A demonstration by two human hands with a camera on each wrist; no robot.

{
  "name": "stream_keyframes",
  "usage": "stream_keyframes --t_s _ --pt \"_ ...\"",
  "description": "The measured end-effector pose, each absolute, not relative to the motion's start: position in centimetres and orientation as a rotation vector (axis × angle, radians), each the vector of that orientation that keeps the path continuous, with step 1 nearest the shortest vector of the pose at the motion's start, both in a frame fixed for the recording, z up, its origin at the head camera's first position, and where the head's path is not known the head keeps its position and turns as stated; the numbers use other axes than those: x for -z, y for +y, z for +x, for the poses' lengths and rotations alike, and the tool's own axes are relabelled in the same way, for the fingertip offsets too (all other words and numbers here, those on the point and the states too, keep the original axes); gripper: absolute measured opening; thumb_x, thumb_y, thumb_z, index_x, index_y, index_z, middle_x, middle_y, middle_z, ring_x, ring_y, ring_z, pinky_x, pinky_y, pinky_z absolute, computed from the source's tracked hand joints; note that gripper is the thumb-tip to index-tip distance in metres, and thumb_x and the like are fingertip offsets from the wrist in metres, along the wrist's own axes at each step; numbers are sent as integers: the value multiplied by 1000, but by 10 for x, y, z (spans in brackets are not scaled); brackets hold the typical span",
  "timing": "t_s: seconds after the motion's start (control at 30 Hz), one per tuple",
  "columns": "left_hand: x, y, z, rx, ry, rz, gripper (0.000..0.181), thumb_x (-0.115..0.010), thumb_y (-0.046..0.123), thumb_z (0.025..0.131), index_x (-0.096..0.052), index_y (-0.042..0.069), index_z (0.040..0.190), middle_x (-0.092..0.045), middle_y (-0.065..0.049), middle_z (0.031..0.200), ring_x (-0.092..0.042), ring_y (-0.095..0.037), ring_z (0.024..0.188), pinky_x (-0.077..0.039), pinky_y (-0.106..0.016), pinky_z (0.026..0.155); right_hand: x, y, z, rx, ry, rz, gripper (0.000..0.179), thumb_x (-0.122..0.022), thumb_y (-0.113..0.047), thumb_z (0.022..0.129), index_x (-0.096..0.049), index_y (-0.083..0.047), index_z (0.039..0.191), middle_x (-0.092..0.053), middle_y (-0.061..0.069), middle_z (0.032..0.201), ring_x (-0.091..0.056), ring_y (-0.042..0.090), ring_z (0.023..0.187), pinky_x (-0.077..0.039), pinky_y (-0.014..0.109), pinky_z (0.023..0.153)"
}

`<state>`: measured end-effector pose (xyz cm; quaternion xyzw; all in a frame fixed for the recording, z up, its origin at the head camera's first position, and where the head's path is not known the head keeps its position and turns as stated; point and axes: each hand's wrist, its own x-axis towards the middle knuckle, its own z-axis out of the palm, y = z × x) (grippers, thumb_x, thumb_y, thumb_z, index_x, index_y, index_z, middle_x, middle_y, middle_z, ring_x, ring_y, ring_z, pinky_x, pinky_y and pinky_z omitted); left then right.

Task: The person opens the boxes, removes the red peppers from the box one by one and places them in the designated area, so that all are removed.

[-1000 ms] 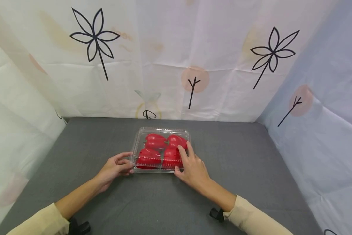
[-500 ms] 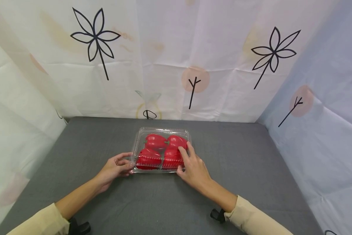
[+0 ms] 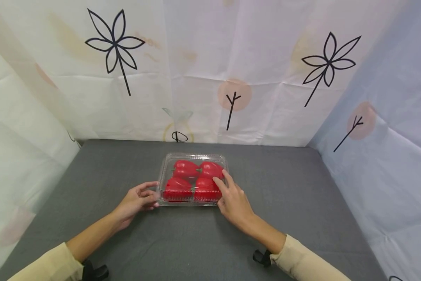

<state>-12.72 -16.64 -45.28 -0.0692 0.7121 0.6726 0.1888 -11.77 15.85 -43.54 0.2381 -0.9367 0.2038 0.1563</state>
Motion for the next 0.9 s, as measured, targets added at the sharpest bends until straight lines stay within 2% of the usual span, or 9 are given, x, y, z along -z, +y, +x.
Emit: stream_keyframes --t_s 0.23,0.57,0.73,0.9 --pt "453 -170 -128 -1887 1995 -185 52 -71 12 93 -50 7 140 -71 -10 99 -70 -16 76 -56 -28 72 433 165 -120 -446 -2669 729 67 -74 -5 73 -58 -14 138 -50 19 143 -31 5 48 -25 18 39" --pt "451 -168 -126 -1862 1988 -222 54 -72 14 92 -49 7 141 -71 -16 103 -71 -19 78 -56 -29 74 416 180 -131 -486 -2671 806 72 -73 -20 81 -45 -15 147 -49 14 144 -23 0 45 -21 19 39" --pt "451 -167 -124 -1870 1970 -218 54 -72 13 92 -49 6 140 -71 -17 103 -72 -20 78 -56 -29 73 402 184 -144 -528 -2592 803 72 -72 -24 83 -43 -13 148 -54 11 136 -38 4 51 -23 20 39" --pt "451 -168 -123 -1877 1958 -207 54 -72 12 92 -49 6 140 -72 -17 101 -72 -20 77 -57 -29 73 390 184 -160 -711 -2536 724 70 -69 -21 86 -40 -12 149 -61 11 126 -53 12 63 -33 25 44"
